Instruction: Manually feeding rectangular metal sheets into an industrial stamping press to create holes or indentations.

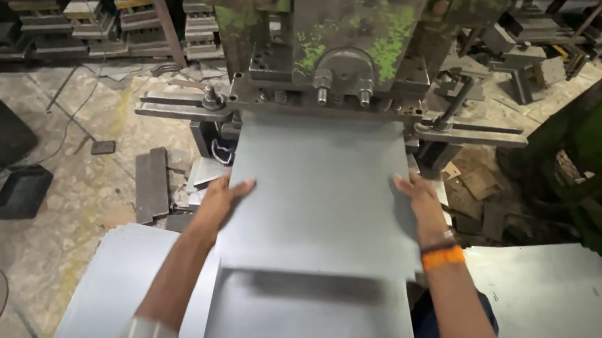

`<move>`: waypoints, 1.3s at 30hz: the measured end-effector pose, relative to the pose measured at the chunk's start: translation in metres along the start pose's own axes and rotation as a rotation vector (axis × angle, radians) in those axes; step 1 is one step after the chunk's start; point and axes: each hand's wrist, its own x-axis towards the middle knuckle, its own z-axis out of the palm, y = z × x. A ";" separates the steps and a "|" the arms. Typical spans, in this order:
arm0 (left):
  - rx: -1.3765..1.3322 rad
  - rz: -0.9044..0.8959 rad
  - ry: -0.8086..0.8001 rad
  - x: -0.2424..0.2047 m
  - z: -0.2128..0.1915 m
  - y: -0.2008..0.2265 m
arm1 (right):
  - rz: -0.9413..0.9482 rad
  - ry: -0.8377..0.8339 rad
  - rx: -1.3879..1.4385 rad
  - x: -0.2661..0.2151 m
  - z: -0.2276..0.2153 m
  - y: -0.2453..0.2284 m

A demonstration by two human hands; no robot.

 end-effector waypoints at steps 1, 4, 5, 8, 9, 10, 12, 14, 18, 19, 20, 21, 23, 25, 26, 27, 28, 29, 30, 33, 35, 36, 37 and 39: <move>0.048 -0.004 0.013 0.006 0.005 0.012 | -0.031 0.002 0.029 0.020 0.003 0.009; 0.101 0.002 0.031 0.011 0.015 0.029 | -0.029 0.027 0.090 0.000 0.022 -0.021; 0.101 0.010 0.040 0.012 0.018 0.030 | 0.004 0.044 0.119 -0.019 0.029 -0.040; 0.115 0.012 0.074 0.081 -0.023 -0.026 | -0.002 -0.061 0.077 0.029 0.016 -0.012; 0.116 0.010 0.074 0.070 -0.011 -0.018 | 0.001 -0.059 0.077 0.032 0.009 -0.006; 0.120 0.023 0.078 0.060 -0.001 -0.007 | 0.009 -0.041 0.051 0.036 0.005 -0.003; 0.124 0.039 0.087 0.048 0.011 0.006 | 0.014 -0.027 0.025 0.056 -0.005 0.014; 0.117 0.016 0.079 0.044 0.014 0.009 | 0.011 -0.064 0.045 0.089 -0.020 0.042; 0.104 0.025 0.097 0.047 0.013 0.009 | 0.017 -0.091 0.089 0.068 -0.009 0.023; 0.116 0.008 0.093 0.040 0.018 0.017 | 0.007 -0.067 0.064 0.073 -0.012 0.029; 0.126 -0.009 0.093 0.031 0.022 0.023 | -0.003 -0.047 0.037 0.079 -0.014 0.035; 0.118 -0.008 0.105 0.036 0.022 0.017 | -0.004 -0.060 0.030 0.080 -0.018 0.036; 0.125 0.013 0.101 0.047 0.015 0.008 | -0.010 -0.040 0.016 0.081 -0.019 0.039; 0.118 0.013 0.108 0.042 0.019 0.012 | -0.006 -0.042 0.009 0.087 -0.019 0.042; 0.117 0.013 0.101 0.040 0.021 0.014 | -0.004 -0.028 0.008 0.089 -0.020 0.043; 0.113 0.015 0.111 0.039 0.020 0.011 | -0.005 -0.039 0.005 0.088 -0.019 0.045; 0.103 0.016 0.110 0.041 0.021 0.010 | -0.020 -0.028 -0.004 0.089 -0.018 0.043; 0.093 0.018 0.109 0.043 0.021 0.010 | -0.036 -0.017 -0.012 0.090 -0.017 0.042; 0.090 0.023 0.117 0.041 0.021 0.011 | -0.039 -0.027 -0.013 0.084 -0.012 0.034; 0.041 0.003 0.089 0.038 0.019 0.012 | -0.017 -0.073 0.010 0.066 -0.001 0.015; 0.046 0.015 0.080 0.040 0.018 0.010 | -0.003 -0.079 0.010 0.055 0.000 0.003; 0.043 0.020 0.081 0.043 0.017 0.006 | -0.008 -0.082 0.009 0.050 0.002 0.000; 0.040 0.011 0.083 0.047 0.015 0.003 | -0.002 -0.068 0.014 0.045 0.004 -0.003; 0.029 0.007 0.085 0.053 0.019 0.000 | -0.002 -0.057 0.013 0.045 0.000 -0.007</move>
